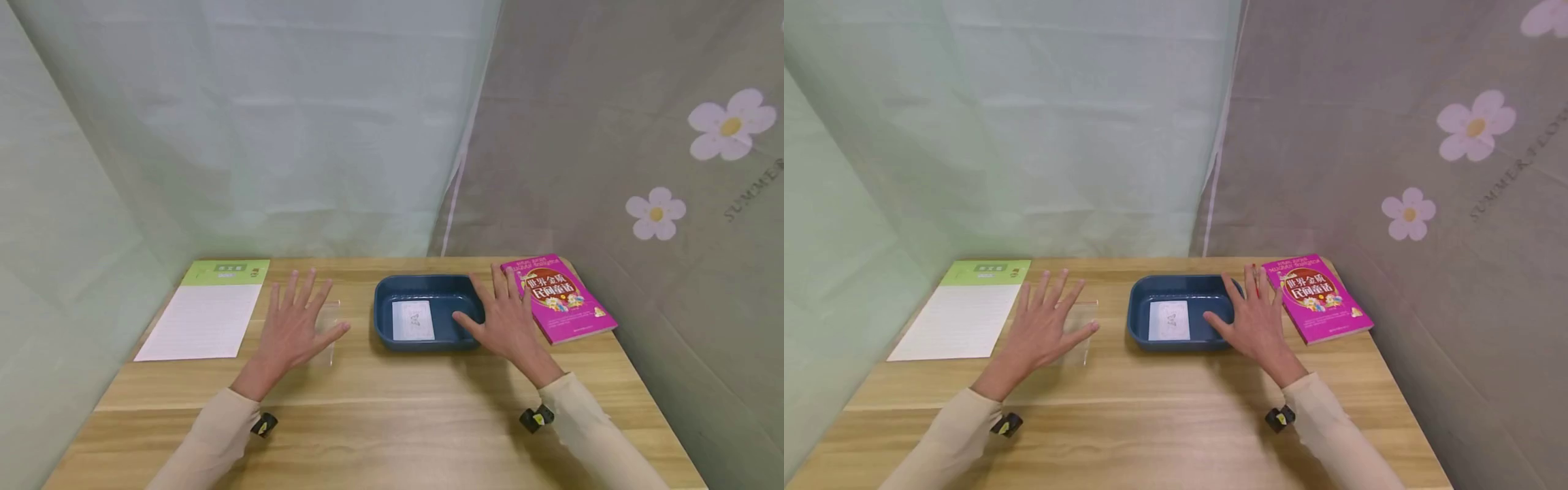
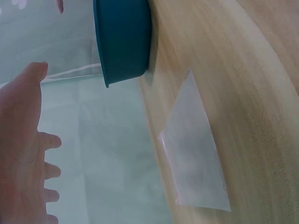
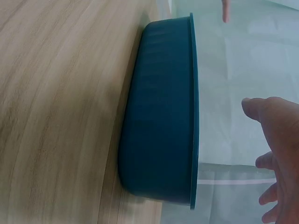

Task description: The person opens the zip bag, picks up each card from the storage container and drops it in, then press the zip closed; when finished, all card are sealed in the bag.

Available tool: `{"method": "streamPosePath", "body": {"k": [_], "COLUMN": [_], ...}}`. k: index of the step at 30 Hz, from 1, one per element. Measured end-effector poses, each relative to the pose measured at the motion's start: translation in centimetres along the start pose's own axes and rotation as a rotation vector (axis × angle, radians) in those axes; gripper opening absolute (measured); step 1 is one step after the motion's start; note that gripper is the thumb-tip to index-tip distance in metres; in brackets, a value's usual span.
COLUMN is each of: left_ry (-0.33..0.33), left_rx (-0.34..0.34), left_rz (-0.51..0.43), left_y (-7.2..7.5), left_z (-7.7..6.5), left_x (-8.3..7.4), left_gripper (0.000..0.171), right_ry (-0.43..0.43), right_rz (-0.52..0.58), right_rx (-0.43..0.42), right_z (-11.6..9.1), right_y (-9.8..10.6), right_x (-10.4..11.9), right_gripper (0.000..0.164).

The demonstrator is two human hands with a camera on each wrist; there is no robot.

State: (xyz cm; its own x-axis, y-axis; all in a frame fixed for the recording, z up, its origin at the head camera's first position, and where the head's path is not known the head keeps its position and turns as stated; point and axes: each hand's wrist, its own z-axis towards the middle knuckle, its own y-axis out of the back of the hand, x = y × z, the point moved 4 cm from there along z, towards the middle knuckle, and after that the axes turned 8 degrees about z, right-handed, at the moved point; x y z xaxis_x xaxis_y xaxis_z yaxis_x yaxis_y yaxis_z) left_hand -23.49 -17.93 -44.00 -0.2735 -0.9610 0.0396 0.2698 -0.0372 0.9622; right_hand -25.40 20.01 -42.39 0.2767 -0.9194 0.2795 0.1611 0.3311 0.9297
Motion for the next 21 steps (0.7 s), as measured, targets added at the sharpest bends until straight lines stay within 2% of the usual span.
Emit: {"method": "streamPosePath", "body": {"k": [9, 18, 21], "left_ry": [-0.02, -0.039, -0.051], "left_rx": [-0.018, -0.047, -0.054], "left_rz": [0.02, -0.034, -0.051], "left_y": [0.1, -0.1, -0.2], "left_z": [-0.1, -0.9, -1.1], "left_x": [0.5, 1.4, 1.9], "left_gripper": [0.096, 0.092, 0.09], "right_ry": [0.061, 0.153, 0.175], "right_rz": [-0.018, 0.059, 0.119], "right_rx": [0.014, 0.086, 0.118], "right_z": [0.3, 1.0, 1.3], "right_y": [-0.5, -1.9, -2.2], "right_x": [1.5, 3.9, 5.0], "right_gripper": [0.09, 0.087, 0.086]}}
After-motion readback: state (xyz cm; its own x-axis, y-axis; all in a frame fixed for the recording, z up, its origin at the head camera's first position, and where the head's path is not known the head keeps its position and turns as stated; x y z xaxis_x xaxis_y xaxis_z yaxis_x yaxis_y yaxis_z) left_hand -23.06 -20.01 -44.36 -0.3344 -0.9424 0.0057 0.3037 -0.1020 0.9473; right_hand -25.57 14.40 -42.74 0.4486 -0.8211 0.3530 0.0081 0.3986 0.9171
